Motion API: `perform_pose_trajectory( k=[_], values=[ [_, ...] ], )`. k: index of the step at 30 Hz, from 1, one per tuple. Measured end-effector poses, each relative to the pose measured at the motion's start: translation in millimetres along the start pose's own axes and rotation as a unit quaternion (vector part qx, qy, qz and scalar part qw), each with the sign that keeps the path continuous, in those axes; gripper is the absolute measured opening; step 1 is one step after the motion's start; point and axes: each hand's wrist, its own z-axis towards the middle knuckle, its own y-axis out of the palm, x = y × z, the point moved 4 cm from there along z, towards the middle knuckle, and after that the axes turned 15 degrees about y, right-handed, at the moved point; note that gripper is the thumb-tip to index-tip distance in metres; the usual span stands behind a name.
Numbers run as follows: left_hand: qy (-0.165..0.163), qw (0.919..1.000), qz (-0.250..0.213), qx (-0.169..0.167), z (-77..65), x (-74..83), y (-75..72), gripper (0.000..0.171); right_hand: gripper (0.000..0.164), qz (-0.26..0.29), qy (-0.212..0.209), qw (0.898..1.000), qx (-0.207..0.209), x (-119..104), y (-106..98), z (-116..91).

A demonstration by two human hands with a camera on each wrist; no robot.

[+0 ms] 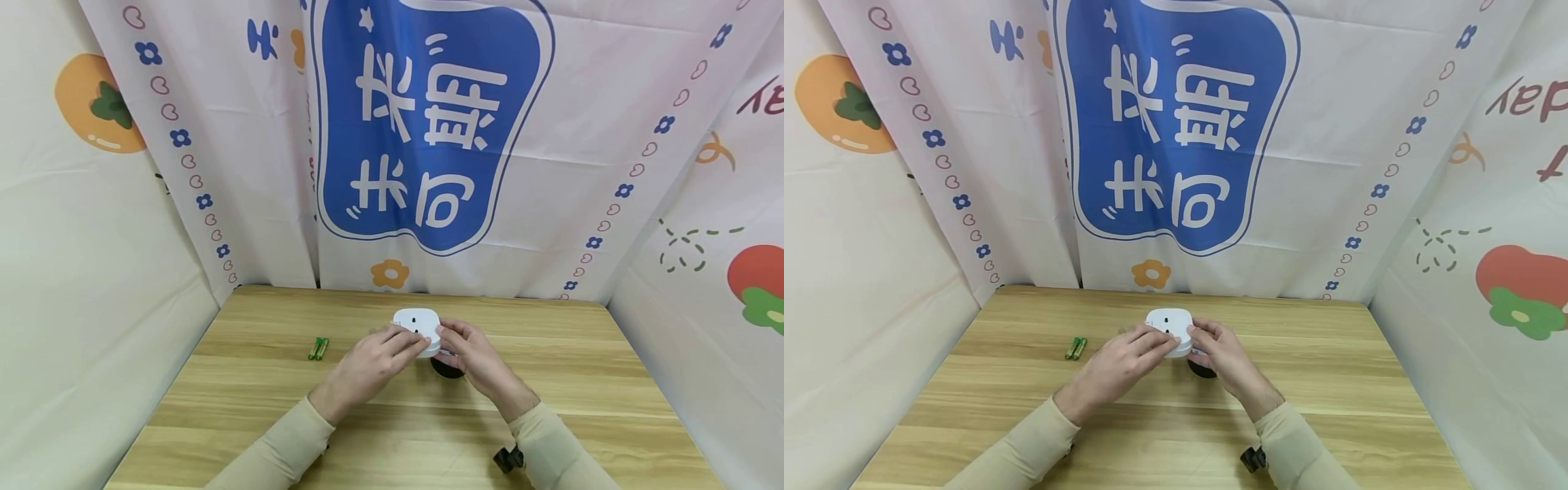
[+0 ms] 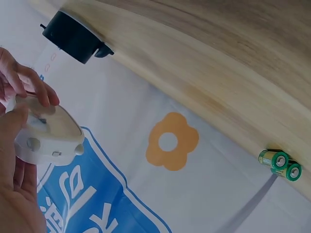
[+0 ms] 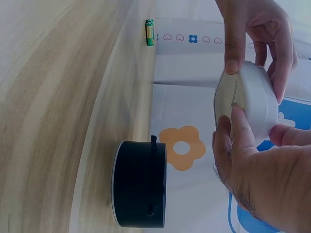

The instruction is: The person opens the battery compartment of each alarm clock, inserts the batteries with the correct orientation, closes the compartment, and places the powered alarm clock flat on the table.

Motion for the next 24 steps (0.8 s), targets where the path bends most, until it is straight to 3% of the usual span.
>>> perform_pose_trajectory(
  k=[5,10,17,24],
  values=[
    [-0.012,0.9986,-0.045,0.024,-2.0,-1.7,0.4,0.054,0.064,-0.004,0.005,1.000,0.007,1,-1,0],
    [-0.061,0.9900,-0.117,0.049,-5.6,-5.9,-1.2,0.050,0.064,-0.009,0.008,1.000,0.017,-1,-3,-1],
    [-0.171,0.9630,-0.200,0.058,-13.3,-18.4,-0.2,0.043,0.063,-0.022,0.010,1.000,0.018,0,-5,0],
    [-0.277,0.9255,-0.258,0.015,-19.1,-30.0,8.2,0.043,0.059,-0.043,0.001,0.999,0.009,2,-5,-1]
  ],
)
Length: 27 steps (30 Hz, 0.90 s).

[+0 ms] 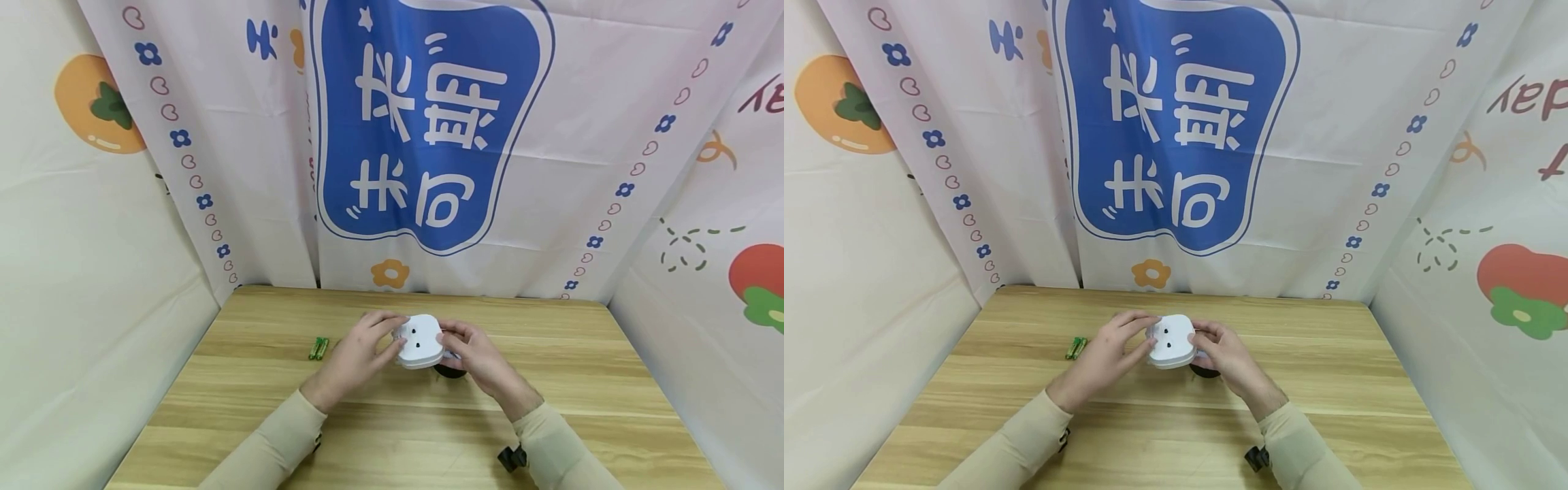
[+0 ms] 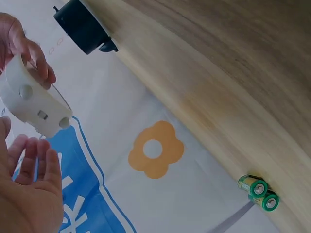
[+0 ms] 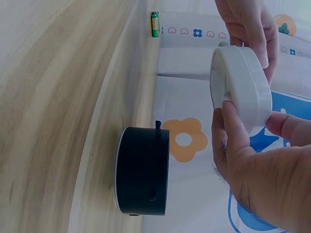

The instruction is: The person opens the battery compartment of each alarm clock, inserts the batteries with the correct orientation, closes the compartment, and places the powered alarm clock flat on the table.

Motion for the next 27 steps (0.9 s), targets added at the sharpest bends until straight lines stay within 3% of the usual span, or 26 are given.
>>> perform_pose_trajectory(
  k=[7,14,27],
  values=[
    [-0.078,0.9924,-0.095,-0.008,1.4,-11.8,1.0,0.040,0.061,-0.016,0.000,1.000,-0.011,1,3,-2],
    [-0.126,0.9728,-0.194,-0.018,0.9,-22.6,6.0,0.042,0.063,-0.037,0.002,0.999,-0.023,3,4,-4],
    [-0.148,0.9451,-0.273,-0.103,-2.5,-37.7,16.3,0.038,0.060,-0.084,-0.016,0.995,-0.049,3,6,-8]
  ],
)
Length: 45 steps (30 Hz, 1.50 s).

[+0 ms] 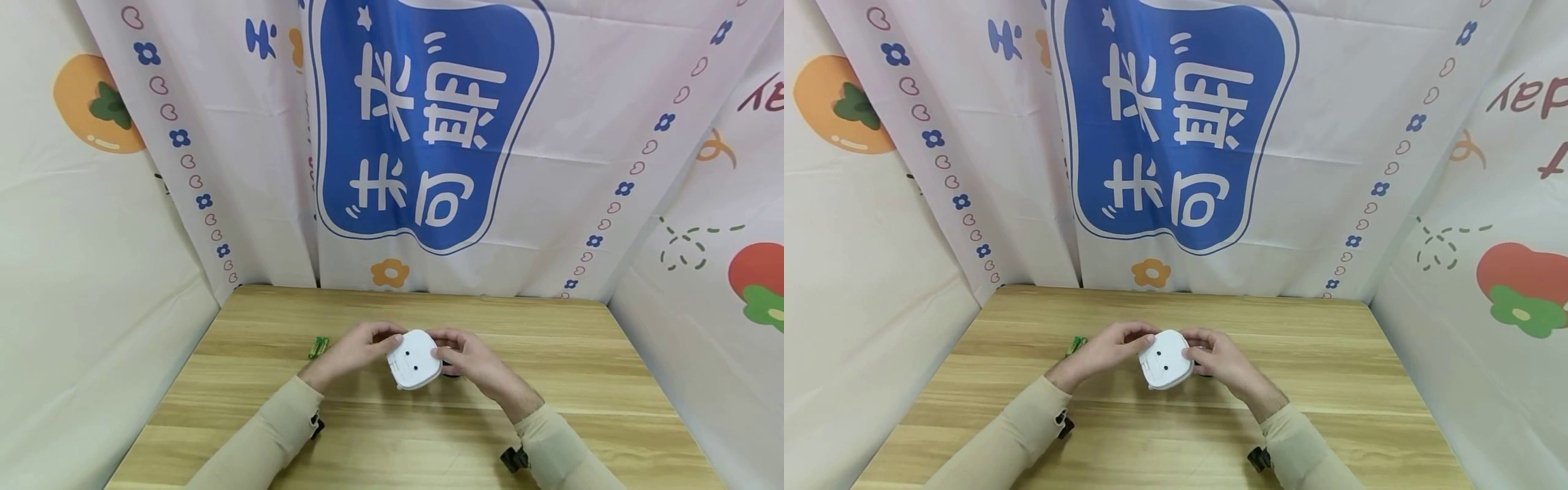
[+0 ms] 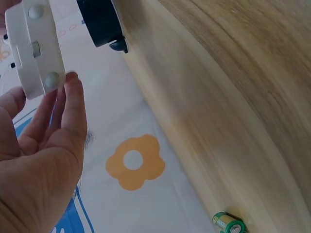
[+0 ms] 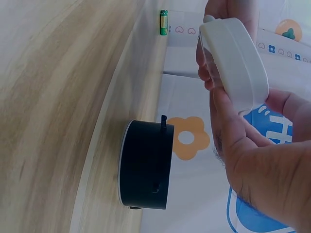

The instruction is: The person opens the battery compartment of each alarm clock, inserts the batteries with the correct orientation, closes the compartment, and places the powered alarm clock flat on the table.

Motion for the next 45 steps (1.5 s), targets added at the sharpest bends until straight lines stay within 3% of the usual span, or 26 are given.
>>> perform_pose_trajectory(
  k=[10,21,31,39,45],
  values=[
    [-0.013,0.9979,-0.043,-0.047,0.6,-3.5,2.5,0.038,0.057,-0.025,-0.007,0.999,-0.029,1,4,-2],
    [-0.014,0.9976,-0.045,-0.052,-3.8,-2.4,2.5,0.036,0.054,-0.062,-0.022,0.997,-0.027,2,3,-4],
    [-0.039,0.9971,-0.064,-0.010,-12.0,-2.1,5.6,0.038,0.052,-0.091,-0.039,0.995,0.001,2,0,-2],
    [-0.070,0.9952,-0.058,0.036,-16.7,0.9,6.0,0.040,0.051,-0.106,-0.038,0.993,0.037,5,-7,0],
    [-0.090,0.9932,-0.044,0.059,-19.2,-1.9,7.3,0.040,0.050,-0.113,-0.045,0.992,0.040,5,-9,0]
  ],
)
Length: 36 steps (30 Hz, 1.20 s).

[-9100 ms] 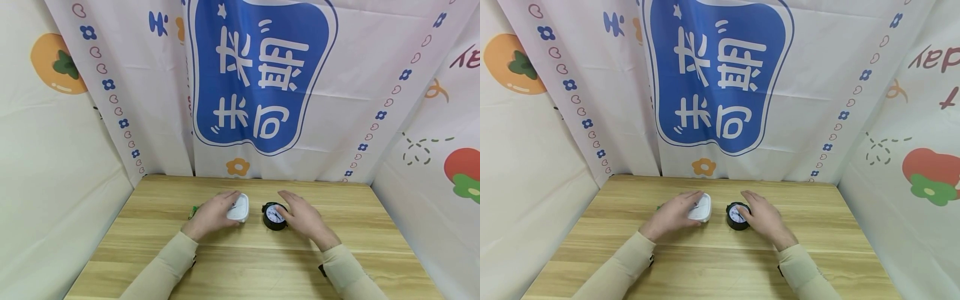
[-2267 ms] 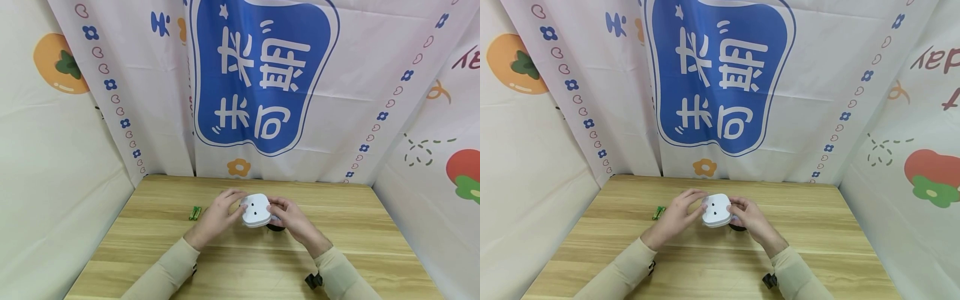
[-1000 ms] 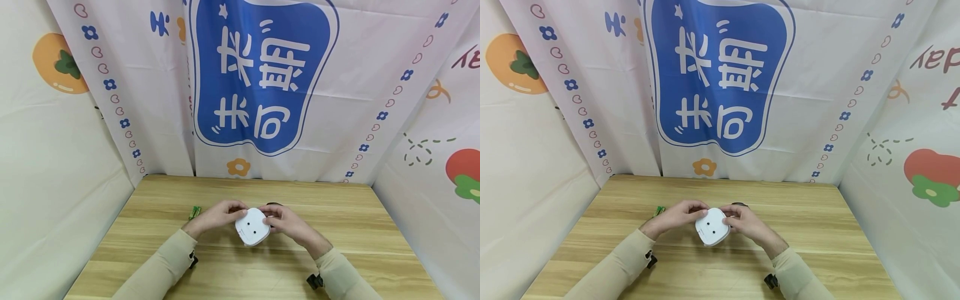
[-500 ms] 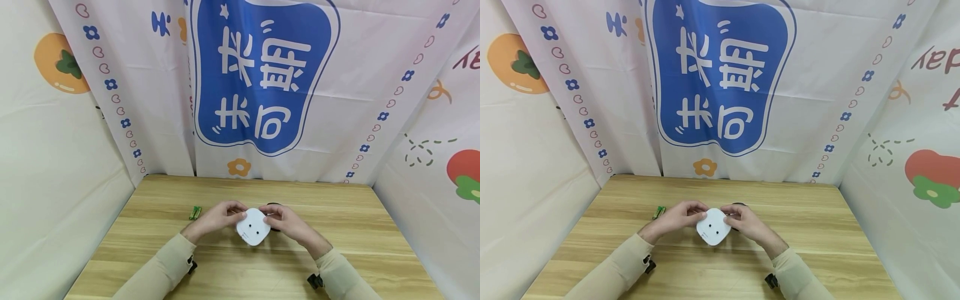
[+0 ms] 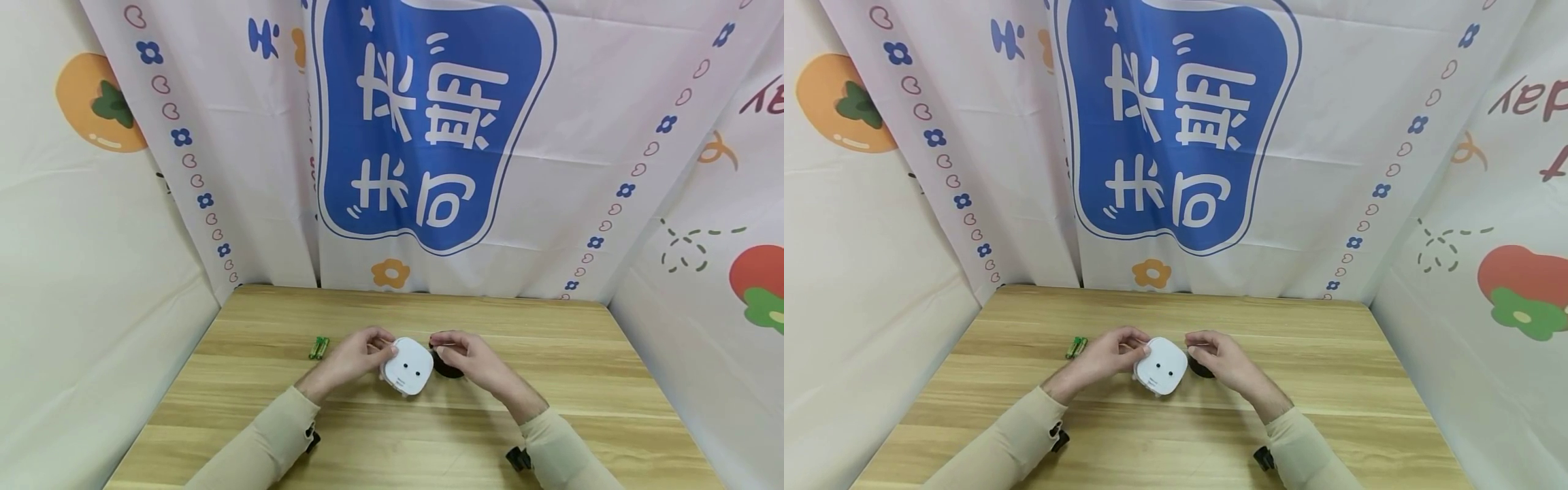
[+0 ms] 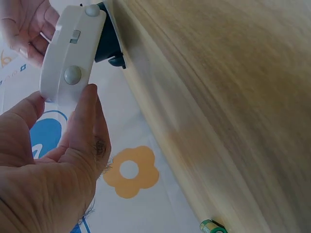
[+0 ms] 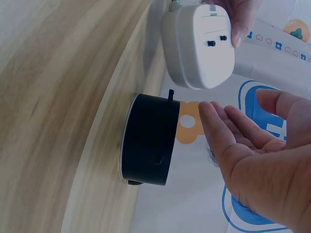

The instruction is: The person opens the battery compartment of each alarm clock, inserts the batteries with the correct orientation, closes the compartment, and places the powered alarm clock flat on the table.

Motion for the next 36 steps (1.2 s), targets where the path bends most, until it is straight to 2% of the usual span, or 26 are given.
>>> perform_pose_trajectory(
  k=[7,16,27,36],
  values=[
    [-0.019,0.9996,0.018,0.012,-1.8,-3.3,2.3,0.041,0.051,0.012,0.006,1.000,-0.008,1,0,0],
    [-0.036,0.9990,0.023,0.010,-4.2,-7.4,3.2,0.043,0.050,0.022,0.007,1.000,-0.006,2,1,0],
    [-0.044,0.9990,-0.001,-0.011,-9.6,-8.3,3.9,0.042,0.048,0.020,0.005,1.000,-0.005,3,1,1],
    [-0.051,0.9975,0.040,-0.029,-14.0,-11.6,2.3,0.037,0.048,0.026,0.006,1.000,-0.015,5,1,0]
  ],
)
